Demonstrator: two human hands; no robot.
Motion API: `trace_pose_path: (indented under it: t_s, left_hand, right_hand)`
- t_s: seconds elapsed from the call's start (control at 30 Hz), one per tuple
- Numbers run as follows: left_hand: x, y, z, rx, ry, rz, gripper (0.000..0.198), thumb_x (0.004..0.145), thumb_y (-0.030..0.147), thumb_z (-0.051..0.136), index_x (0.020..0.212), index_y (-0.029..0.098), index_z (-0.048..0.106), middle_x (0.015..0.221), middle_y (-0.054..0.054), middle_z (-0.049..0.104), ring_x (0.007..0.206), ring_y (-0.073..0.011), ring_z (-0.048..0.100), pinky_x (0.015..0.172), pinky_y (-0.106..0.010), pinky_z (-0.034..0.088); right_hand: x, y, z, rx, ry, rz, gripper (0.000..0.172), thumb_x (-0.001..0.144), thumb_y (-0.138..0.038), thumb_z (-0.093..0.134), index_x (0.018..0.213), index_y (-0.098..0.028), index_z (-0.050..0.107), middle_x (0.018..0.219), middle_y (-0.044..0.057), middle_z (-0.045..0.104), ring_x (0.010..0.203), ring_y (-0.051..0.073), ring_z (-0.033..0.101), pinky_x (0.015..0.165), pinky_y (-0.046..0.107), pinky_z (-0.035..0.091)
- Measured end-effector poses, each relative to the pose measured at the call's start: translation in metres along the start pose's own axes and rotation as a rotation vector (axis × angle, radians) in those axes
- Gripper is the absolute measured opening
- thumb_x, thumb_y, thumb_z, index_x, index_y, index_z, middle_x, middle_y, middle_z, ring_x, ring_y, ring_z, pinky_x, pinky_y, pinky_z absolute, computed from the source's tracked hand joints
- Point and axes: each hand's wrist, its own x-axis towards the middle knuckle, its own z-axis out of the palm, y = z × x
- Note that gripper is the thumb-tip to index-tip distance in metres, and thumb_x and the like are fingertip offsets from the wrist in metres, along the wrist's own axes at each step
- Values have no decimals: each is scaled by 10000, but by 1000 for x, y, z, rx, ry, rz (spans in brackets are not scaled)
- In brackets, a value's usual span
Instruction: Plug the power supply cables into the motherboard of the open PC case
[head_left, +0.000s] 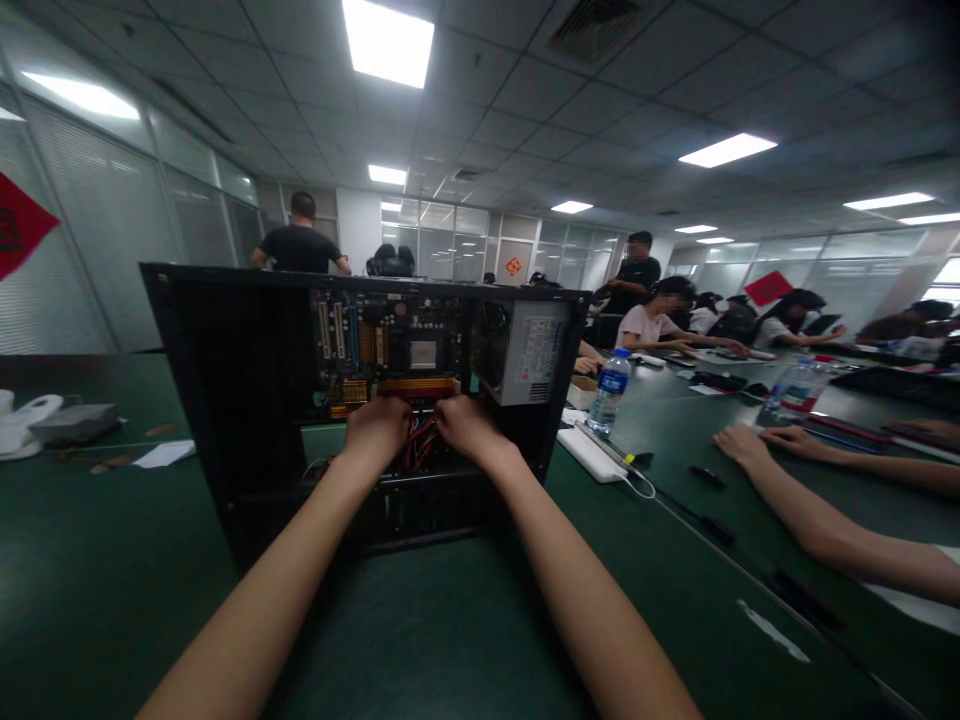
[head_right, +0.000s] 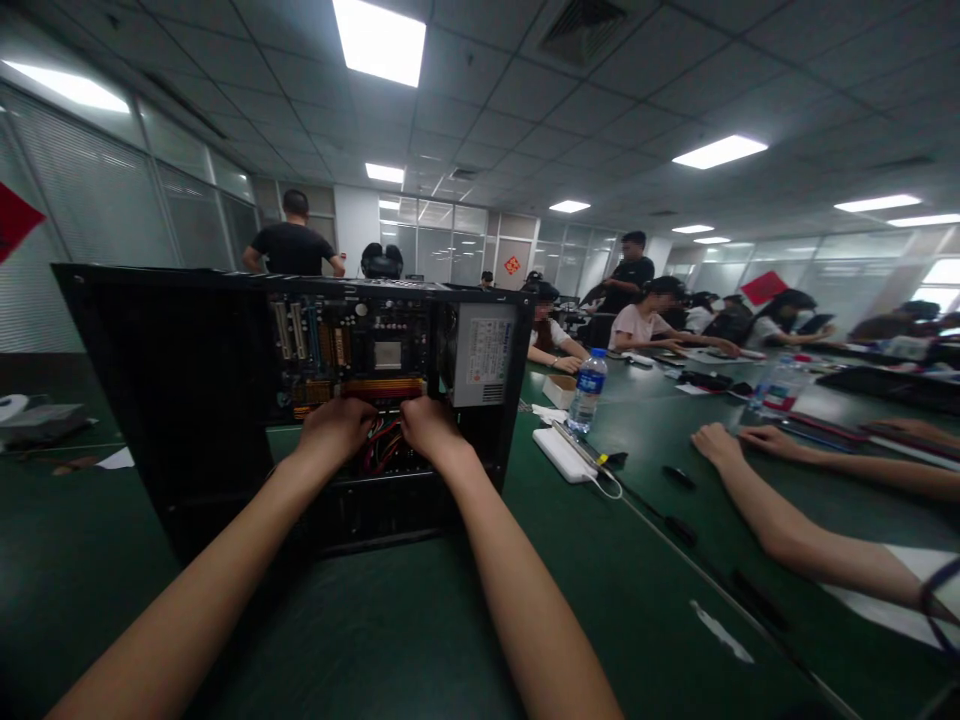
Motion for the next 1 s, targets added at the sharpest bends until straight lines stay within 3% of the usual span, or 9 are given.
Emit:
trace_pose_path:
  t_s: [0.37, 0.47, 0.6, 0.73, 1.0]
  left_hand:
    - [-9, 7, -1, -3, -13, 26, 353, 958, 274, 399, 1030, 189, 734, 1030, -150, 742, 972, -323, 704, 792, -402, 538]
    - [-14, 7, 0, -13, 26, 62, 348, 963, 331, 404, 1089, 178, 690, 1064, -154, 733, 986, -322, 697, 807, -410, 535]
    - [-14, 5, 4, -36, 6, 74, 345, 915, 345, 492, 1151, 151, 652, 1092, -162, 732, 998, -324, 699, 835, -396, 529]
    - [-11, 4, 3, -88, -60, 118, 348, 908, 272, 501, 1194, 136, 647, 1169, -162, 715, 1059, -288, 689, 872, -335, 512]
    - [-11, 3, -3, -196, -63, 257, 286, 870, 251, 529, 1071, 173, 718, 1035, -137, 755, 952, -271, 717, 797, -304, 512]
  right_hand:
    - [3, 0, -1, 51, 20, 31, 266, 937, -174, 478, 1012, -142, 731, 1040, 147, 732, 958, 233, 692, 769, 278, 455]
    - [1, -1, -2, 143, 153, -72, 246, 980, -209, 468, 1045, -134, 693, 1075, 128, 706, 1014, 208, 646, 855, 281, 443]
    - [-3, -9, -4, 281, 283, -344, 299, 1029, -348, 451, 1162, -163, 645, 1233, 108, 642, 1186, 205, 533, 1029, 337, 367]
    - [-5, -18, -6, 290, 224, -478, 383, 1008, -424, 489, 1268, -162, 591, 1312, 122, 599, 1229, 230, 494, 1052, 374, 337]
    - [-3, -14, -2, 284, 137, -402, 398, 1004, -457, 480, 1175, -123, 612, 1183, 136, 637, 1134, 233, 528, 979, 352, 374]
